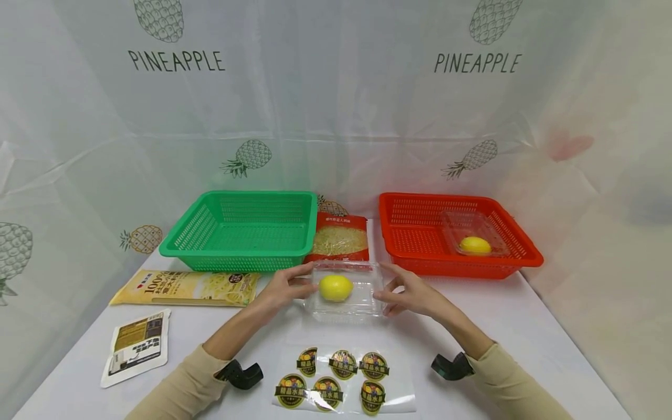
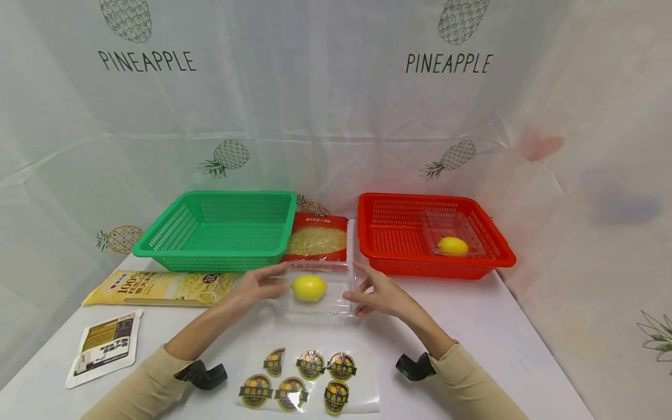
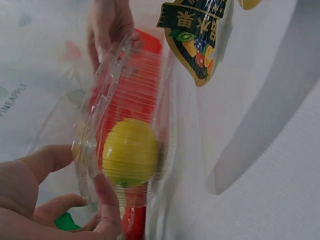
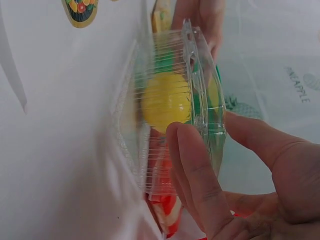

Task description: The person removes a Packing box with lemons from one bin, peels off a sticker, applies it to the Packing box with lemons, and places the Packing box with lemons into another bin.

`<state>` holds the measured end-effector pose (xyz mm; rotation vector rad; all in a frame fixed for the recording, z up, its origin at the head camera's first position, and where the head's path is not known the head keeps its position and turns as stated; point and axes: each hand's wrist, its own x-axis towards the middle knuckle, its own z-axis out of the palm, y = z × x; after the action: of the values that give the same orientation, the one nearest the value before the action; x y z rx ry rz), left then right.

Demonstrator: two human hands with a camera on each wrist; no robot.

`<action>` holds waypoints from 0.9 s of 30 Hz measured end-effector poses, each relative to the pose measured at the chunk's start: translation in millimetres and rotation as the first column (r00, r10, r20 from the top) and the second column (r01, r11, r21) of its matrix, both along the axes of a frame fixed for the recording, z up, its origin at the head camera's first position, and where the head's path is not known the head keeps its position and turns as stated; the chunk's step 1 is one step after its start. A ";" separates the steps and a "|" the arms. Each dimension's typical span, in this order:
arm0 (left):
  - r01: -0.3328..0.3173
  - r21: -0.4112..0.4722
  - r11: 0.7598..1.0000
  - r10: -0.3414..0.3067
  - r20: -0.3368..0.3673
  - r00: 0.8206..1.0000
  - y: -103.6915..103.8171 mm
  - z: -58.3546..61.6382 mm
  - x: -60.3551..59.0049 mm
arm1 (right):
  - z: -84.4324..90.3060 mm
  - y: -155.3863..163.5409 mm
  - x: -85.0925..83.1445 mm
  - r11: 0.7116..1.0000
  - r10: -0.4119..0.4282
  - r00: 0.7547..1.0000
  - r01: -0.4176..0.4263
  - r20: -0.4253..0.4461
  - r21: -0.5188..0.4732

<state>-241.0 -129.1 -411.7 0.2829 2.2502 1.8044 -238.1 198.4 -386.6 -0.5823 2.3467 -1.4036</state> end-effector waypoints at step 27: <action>0.114 -0.058 0.992 -0.115 -0.006 0.993 -4.5 4.3 0.2 | 0.8 14.1 -6.0 0.998 0.041 0.999 -0.042 0.014 0.054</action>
<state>-240.8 -133.6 -407.4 0.4016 2.2387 1.6814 -244.1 212.5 -385.8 -0.6012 2.3413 -1.3178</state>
